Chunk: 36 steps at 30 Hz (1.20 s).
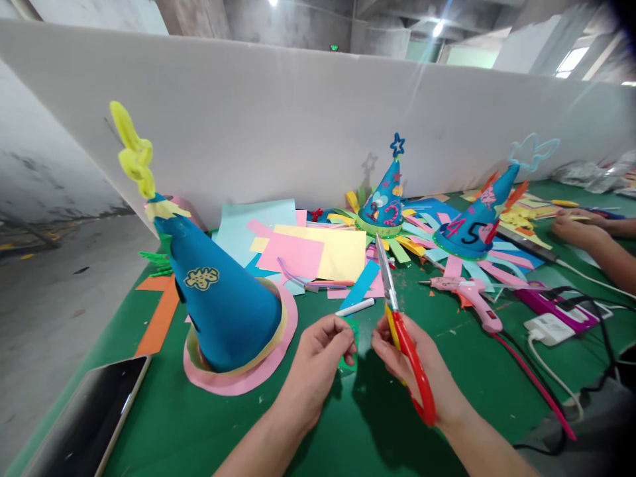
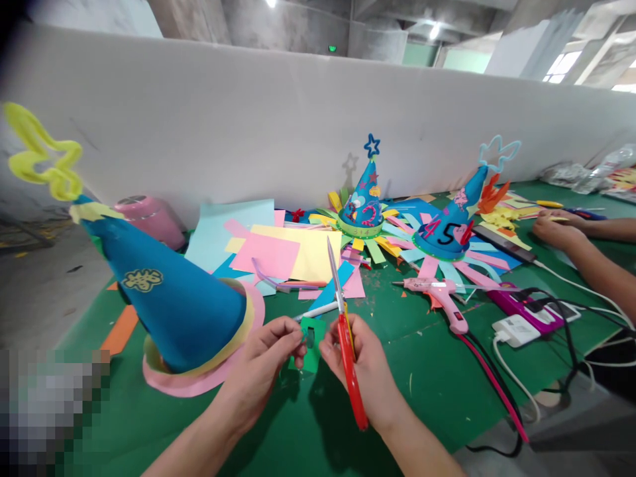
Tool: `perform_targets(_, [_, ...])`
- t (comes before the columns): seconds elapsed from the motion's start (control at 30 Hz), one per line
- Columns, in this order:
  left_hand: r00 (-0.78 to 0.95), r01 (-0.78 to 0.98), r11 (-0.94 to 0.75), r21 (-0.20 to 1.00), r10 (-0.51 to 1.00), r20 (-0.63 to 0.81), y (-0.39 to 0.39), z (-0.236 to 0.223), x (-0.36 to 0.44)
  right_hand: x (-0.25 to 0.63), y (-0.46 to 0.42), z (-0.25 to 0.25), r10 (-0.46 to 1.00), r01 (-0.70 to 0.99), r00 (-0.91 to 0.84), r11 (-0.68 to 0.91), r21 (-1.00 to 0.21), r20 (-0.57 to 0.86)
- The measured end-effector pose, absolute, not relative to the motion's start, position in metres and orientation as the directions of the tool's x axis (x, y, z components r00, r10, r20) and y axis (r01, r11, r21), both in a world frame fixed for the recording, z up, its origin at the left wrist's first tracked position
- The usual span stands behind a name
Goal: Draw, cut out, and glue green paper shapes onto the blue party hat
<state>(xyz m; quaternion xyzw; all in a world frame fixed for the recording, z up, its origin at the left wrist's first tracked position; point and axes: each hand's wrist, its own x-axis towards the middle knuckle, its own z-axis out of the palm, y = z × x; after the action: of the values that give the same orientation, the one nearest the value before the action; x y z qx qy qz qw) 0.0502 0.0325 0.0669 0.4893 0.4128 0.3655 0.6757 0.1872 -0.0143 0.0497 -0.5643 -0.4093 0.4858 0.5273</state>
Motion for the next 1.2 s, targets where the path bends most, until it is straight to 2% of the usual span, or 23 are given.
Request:
perform_targets(0.23, [0.490,0.023,0.240,0.970,0.843,-0.221,0.020,0.074,0.053,0.187,-0.006,0.048,0.996,-0.078,0.088,-0.019,-0.997,-0.026])
perform_targets(0.37, [0.464,0.089,0.218,0.972,0.854,-0.234,0.007,0.078,0.046,0.184,-0.013,0.054,1.000,-0.062,-0.020,-0.024,-0.998,-0.023])
perform_targets(0.5, [0.410,-0.046,0.287,0.957,0.879,-0.244,-0.011,0.076,0.034,0.176,-0.019,0.056,0.999,-0.047,-0.048,-0.021,-0.999,-0.019])
perform_targets(0.6, [0.312,-0.193,0.337,0.921,0.911,-0.268,-0.028,0.072,0.029,0.166,-0.022,0.056,1.000,-0.116,0.002,0.006,-0.993,0.006])
perform_targets(0.8, [0.062,-0.301,0.214,0.929,0.977,-0.205,-0.051,0.059,0.030,0.142,-0.028,0.055,1.000,-0.194,0.029,0.009,-0.981,0.003])
perform_targets(0.9, [-0.008,-0.353,0.171,0.920,0.983,-0.186,-0.047,0.055,0.028,0.134,-0.025,0.054,1.000,-0.206,0.021,-0.008,-0.978,-0.012])
perform_targets(1.07, [0.025,-0.350,0.218,0.911,0.974,-0.223,-0.029,0.053,0.020,0.145,-0.014,0.050,1.000,-0.073,-0.013,-0.001,-0.997,0.000])
perform_targets(1.2, [0.066,-0.356,0.261,0.897,0.965,-0.255,-0.015,0.049,0.014,0.171,-0.017,0.048,0.984,0.066,-0.177,-0.008,-0.998,-0.020])
